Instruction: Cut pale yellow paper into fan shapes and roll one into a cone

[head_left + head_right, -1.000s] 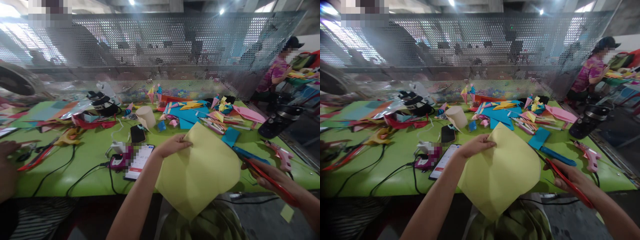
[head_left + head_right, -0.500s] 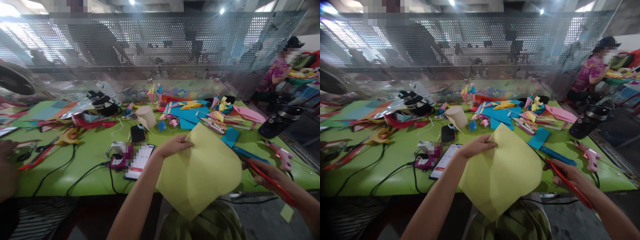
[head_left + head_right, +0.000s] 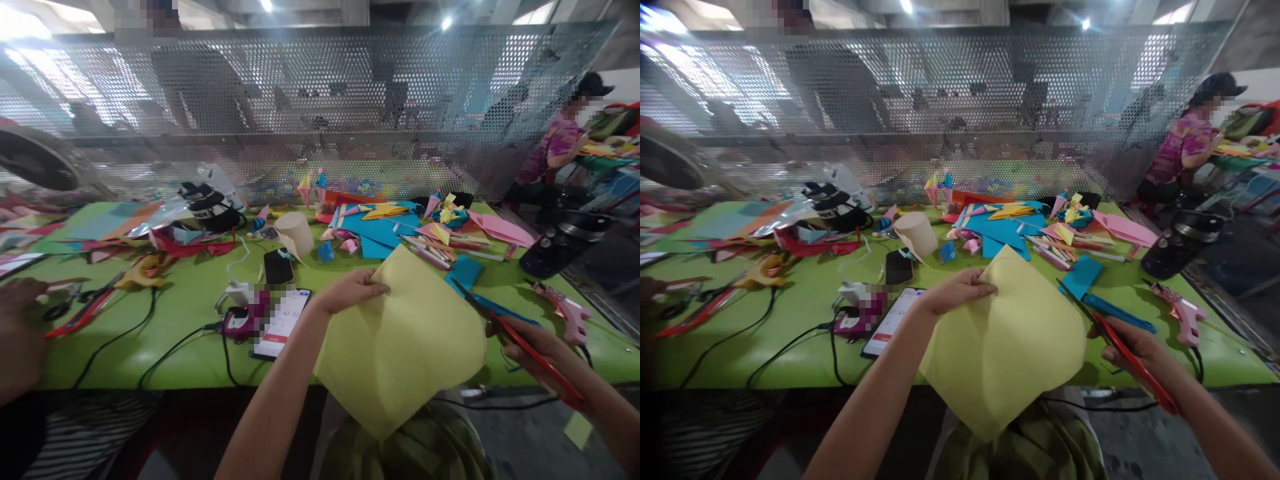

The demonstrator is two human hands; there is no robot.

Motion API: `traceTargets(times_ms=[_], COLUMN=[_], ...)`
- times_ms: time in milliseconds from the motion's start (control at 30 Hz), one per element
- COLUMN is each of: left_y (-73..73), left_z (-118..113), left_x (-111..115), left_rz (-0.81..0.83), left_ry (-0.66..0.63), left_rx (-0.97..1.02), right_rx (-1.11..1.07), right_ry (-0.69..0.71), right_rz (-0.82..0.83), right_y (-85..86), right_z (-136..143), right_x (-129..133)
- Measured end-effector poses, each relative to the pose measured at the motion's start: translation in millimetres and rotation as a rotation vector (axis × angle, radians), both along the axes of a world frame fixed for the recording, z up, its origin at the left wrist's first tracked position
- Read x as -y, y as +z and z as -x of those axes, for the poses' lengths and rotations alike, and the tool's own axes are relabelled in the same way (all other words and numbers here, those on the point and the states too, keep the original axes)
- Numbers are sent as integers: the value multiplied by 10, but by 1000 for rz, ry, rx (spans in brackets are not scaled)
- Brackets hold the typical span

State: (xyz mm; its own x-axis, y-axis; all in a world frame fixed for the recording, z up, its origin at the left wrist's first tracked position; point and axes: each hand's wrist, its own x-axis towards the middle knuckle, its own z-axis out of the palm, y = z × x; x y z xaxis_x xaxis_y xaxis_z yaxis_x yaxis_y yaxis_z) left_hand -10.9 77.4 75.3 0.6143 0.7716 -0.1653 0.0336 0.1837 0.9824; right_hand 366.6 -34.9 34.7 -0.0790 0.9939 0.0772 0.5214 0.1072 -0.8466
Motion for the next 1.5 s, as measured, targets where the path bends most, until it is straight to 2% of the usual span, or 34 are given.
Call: traceTargets(times_ms=[100,200,333,467,533,600,667,733,800,867,900,1000,1067,1133,1167,1233,1367,1500], left_y=[53,148,291,428,505,591,676,724,681,502,359,-205,-572,-824,-893,-934,-851,-806], left_z=[-29,-82,-215,-420,-515,-577,-599,-587,-560,-546,-551,-627,-712,-795,-827,-863,-838,-781], left_x=[-21,-78,-200,-328,-373,-370,-270,-37,329,774,999,1556,1770,1863,1876,1858,1724,1521], left_rz=[-4,-49,-174,-229,-342,-573,-800,-954,-975,-815,-659,-18,259,502,571,649,631,611], left_ry=[-19,-94,-211,-318,-332,-198,58,318,392,313,238,22,80,252,314,342,423,501], left_rx=[-22,-77,-203,-277,-355,-497,-591,-562,-411,-252,-188,113,261,401,469,589,763,835], right_rx=[-106,-171,-339,-510,-555,-599,-649,-681,-697,-701,-703,-706,-710,-710,-708,-704,-716,-725], right_ry=[-49,-85,-100,-98,-109,-135,-167,-203,-235,-255,-261,-269,-270,-273,-275,-278,-251,-224], right_rz=[66,156,183,132,103,68,26,-10,-29,-34,-33,-17,1,20,28,42,54,63], right_y=[94,223,354,289,214,149,101,63,23,-25,-51,-129,-171,-196,-202,-199,-154,-85], right_z=[8,51,299,563,630,661,671,670,662,648,641,622,612,602,596,580,545,548], right_x=[-18,-113,-264,-383,-433,-480,-524,-565,-603,-634,-647,-673,-681,-685,-686,-688,-692,-662])
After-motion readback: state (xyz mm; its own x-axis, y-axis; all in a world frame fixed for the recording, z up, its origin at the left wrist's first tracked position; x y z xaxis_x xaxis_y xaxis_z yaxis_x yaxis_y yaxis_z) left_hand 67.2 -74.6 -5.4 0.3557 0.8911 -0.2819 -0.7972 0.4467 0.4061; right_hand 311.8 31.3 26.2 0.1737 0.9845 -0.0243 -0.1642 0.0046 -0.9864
